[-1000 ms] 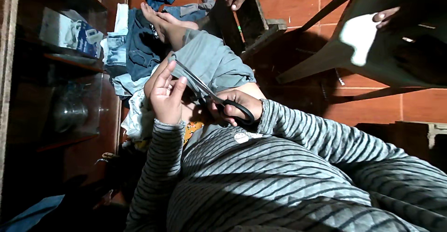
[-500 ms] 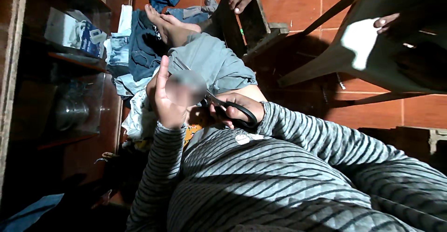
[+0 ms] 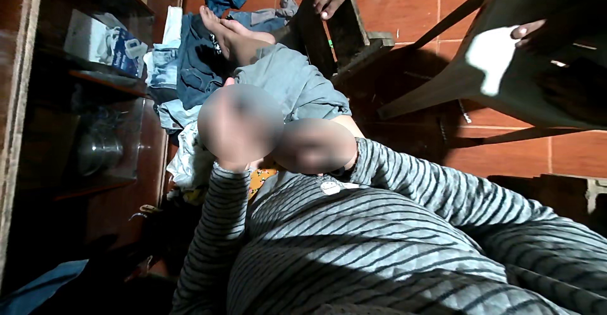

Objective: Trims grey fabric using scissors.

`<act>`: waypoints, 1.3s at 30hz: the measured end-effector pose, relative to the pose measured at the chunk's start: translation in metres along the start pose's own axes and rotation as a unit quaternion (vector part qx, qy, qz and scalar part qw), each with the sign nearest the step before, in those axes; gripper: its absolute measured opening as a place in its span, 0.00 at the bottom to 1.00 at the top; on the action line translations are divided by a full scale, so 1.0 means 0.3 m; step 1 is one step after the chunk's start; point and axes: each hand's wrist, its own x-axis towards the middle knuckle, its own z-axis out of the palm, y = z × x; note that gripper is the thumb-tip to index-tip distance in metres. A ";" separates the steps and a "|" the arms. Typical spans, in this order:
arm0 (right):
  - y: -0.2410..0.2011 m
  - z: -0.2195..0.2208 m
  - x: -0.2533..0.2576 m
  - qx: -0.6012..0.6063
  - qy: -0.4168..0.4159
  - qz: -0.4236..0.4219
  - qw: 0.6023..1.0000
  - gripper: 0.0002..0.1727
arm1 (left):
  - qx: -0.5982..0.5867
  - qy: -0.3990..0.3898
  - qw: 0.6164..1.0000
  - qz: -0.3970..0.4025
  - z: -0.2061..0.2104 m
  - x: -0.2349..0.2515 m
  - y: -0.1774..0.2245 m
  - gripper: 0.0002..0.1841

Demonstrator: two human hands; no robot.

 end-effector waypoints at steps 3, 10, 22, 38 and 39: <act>-0.015 -0.002 -0.018 -0.043 -0.025 0.038 0.998 0.33 | -0.061 0.065 0.993 -0.072 0.002 0.025 0.009 0.23; -0.203 -0.142 -0.120 -0.222 -0.063 0.071 0.970 0.31 | -0.182 0.197 0.942 -0.200 -0.046 0.061 -0.009 0.11; -0.162 -0.217 0.015 -0.577 0.278 0.101 0.761 0.32 | -0.280 0.134 0.895 -0.320 -0.041 0.012 -0.120 0.13; -0.620 -0.205 0.248 -0.454 0.231 -0.167 0.844 0.33 | -0.117 -0.059 0.991 -0.011 0.036 0.213 0.205 0.31; -0.599 -0.197 0.272 -0.451 0.204 -0.178 0.850 0.34 | -0.116 -0.091 0.989 -0.004 0.048 0.187 0.209 0.34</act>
